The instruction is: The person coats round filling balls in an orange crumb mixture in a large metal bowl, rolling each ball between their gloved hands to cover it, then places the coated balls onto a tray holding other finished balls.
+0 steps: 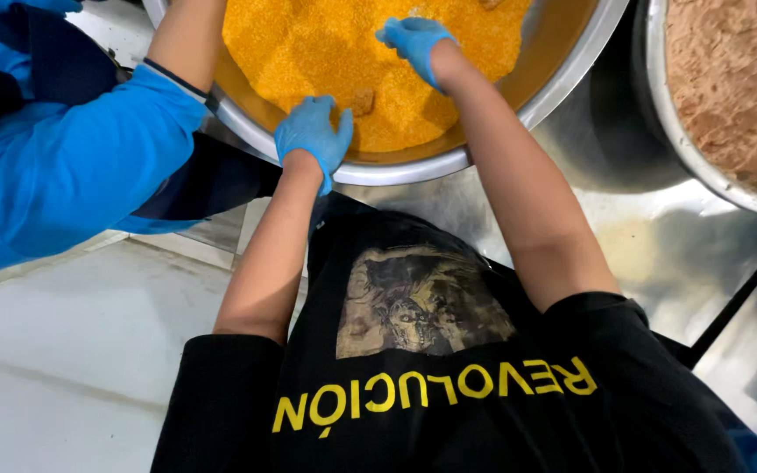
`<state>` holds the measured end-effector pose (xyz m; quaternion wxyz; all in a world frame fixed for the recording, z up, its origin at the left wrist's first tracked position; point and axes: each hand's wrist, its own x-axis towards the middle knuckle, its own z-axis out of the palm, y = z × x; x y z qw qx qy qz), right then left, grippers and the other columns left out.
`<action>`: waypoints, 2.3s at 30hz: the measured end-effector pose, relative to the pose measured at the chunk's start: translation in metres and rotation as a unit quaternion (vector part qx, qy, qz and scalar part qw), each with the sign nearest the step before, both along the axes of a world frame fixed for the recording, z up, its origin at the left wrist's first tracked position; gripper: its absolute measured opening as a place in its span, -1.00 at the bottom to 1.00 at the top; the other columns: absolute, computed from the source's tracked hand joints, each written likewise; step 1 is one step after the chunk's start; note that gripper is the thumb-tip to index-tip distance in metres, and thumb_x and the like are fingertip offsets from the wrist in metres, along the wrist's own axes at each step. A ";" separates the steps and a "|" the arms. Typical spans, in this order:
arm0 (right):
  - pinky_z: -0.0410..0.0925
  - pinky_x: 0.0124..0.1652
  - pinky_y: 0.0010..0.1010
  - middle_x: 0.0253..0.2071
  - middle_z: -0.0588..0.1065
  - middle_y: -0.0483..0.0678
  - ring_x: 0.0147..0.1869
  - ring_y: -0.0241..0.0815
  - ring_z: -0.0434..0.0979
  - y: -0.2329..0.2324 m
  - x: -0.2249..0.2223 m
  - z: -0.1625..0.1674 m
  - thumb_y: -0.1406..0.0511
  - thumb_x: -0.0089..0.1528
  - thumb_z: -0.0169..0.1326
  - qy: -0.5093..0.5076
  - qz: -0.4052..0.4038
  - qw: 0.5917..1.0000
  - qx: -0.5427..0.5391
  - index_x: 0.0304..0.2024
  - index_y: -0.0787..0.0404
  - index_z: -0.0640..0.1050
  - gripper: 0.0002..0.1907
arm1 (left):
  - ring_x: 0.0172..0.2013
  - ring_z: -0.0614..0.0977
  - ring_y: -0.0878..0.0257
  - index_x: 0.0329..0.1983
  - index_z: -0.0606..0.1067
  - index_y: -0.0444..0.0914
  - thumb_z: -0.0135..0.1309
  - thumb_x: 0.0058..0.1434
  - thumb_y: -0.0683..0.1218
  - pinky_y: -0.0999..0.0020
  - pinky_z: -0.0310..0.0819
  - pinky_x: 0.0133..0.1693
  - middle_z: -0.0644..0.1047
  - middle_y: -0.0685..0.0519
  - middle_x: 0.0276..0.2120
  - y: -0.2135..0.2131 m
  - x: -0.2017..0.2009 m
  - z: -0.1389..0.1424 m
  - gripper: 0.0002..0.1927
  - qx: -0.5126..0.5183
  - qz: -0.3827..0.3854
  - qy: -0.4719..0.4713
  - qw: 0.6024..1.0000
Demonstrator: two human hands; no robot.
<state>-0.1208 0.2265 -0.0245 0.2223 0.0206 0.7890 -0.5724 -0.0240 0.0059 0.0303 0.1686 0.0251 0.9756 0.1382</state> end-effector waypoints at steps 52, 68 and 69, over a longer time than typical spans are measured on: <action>0.41 -0.03 -0.25 0.03 0.60 0.01 0.05 -0.11 0.57 -0.069 0.013 0.034 -0.13 0.28 -0.01 -0.106 0.161 0.967 0.166 0.09 0.25 0.58 -0.35 | 0.30 0.43 -0.08 0.38 0.36 -0.18 -0.12 0.22 0.46 0.00 0.34 0.26 0.37 -0.15 0.35 -0.019 -0.074 -0.035 -0.14 0.085 0.165 -0.141 0.972; 0.40 0.02 -0.36 0.07 0.59 -0.01 0.02 -0.18 0.54 -0.081 -0.002 0.017 -0.04 0.32 0.00 0.021 0.078 0.991 0.106 0.20 0.27 0.50 -0.39 | 0.46 0.16 -0.10 0.55 0.01 -0.17 -0.24 0.10 0.57 -0.41 0.23 0.22 0.09 -0.06 0.52 -0.007 -0.081 -0.035 0.11 0.403 0.242 -0.311 0.826; 0.40 -0.02 -0.34 0.02 0.60 0.01 -0.02 -0.17 0.54 -0.084 0.000 0.017 -0.02 0.33 -0.01 0.011 0.077 0.991 0.109 0.17 0.28 0.53 -0.41 | 0.44 0.20 -0.07 0.55 0.08 -0.17 -0.25 0.11 0.59 -0.28 0.22 0.26 0.15 -0.08 0.50 -0.006 -0.082 -0.036 0.10 0.417 0.208 -0.291 0.836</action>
